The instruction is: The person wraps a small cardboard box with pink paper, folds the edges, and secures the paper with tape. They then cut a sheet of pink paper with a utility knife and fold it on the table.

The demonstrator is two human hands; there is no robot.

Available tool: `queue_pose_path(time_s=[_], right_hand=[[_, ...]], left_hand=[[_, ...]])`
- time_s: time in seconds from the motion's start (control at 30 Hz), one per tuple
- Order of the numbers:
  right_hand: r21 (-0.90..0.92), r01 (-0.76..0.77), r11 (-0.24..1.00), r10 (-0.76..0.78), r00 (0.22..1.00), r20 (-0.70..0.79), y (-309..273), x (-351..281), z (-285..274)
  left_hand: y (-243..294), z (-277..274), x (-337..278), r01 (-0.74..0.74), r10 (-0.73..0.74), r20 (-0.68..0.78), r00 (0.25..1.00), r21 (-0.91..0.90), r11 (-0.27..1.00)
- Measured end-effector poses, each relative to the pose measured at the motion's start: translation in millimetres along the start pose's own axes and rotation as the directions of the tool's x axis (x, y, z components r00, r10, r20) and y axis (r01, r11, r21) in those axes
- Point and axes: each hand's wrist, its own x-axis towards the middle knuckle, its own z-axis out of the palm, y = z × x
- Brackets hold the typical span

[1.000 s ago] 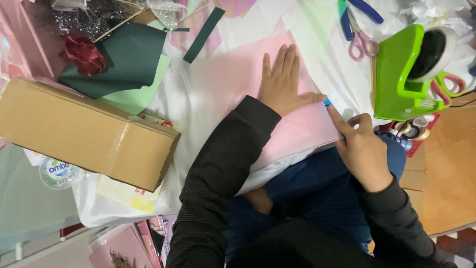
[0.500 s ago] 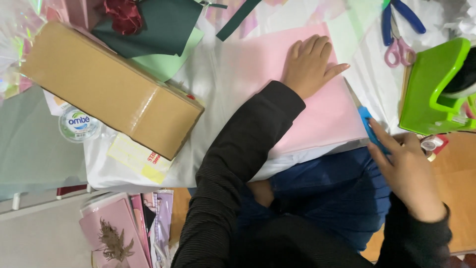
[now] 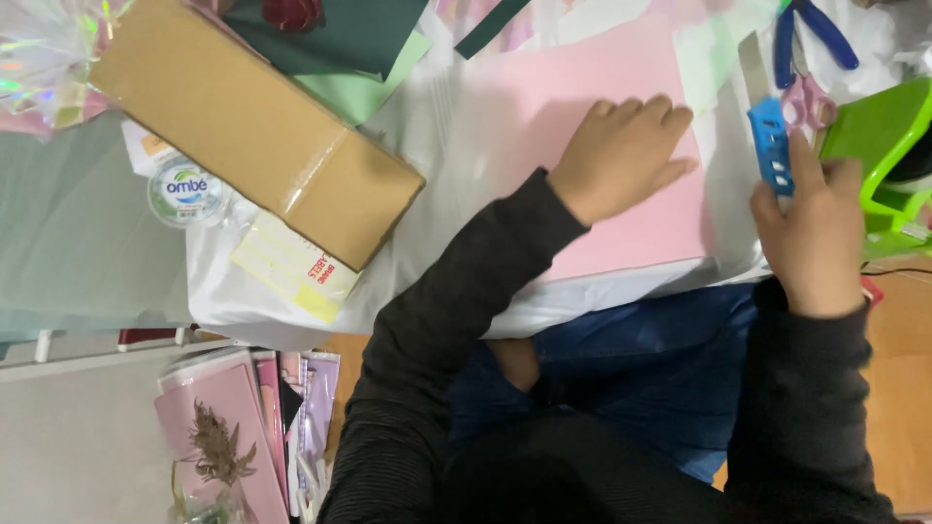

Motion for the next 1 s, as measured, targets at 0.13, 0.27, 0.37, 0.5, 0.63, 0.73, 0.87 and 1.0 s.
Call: queue_pose_path(time_s=[0.13, 0.27, 0.37, 0.5, 0.63, 0.73, 0.87, 1.0], right_hand=[[-0.109, 0.078, 0.991, -0.095, 0.983, -0.156, 28.5, 47.7, 54.7], [-0.256, 0.149, 0.955, -0.217, 0.941, -0.26, 33.8, 42.8, 56.0], [-0.154, 0.124, 0.98, -0.168, 0.935, -0.313, 14.0, -2.2, 28.1], [-0.037, -0.228, 0.973, 0.23, 0.964, 0.129, -25.1, -49.9, 0.3], [0.413, -0.51, 0.754, 0.411, 0.858, 0.31, -47.6, -60.3, 6.4], [0.654, -0.503, 0.565, 0.421, 0.857, 0.296, -53.3, -62.9, 11.1], [0.776, -0.485, 0.404, 0.439, 0.846, 0.301, -46.6, -65.7, 21.5], [0.831, -0.431, 0.351, 0.434, 0.861, 0.264, -48.9, -75.6, 28.4]], left_hand=[[27.3, -88.9, -100.1, 0.093, -0.047, 0.132, 0.99, -0.363, 0.927], [27.9, -104.8, -222.5, 0.608, -0.581, 0.356, 0.732, -0.726, 0.321], [25.5, -66.9, -295.5, 0.625, -0.804, 0.424, 0.418, -0.776, -0.084], [33.1, -42.3, -309.8, 0.5, -0.83, 0.381, 0.407, -0.853, -0.147], [36.6, -49.6, -273.2, 0.356, -0.754, 0.34, 0.563, -0.922, -0.15], [27.9, -55.4, -246.7, 0.403, -0.759, 0.408, 0.507, -0.891, -0.21], [4.7, -43.7, -235.6, 0.376, -0.807, 0.402, 0.432, -0.894, -0.244], [2.2, -41.4, -244.8, 0.323, -0.799, 0.393, 0.455, -0.909, -0.263]])
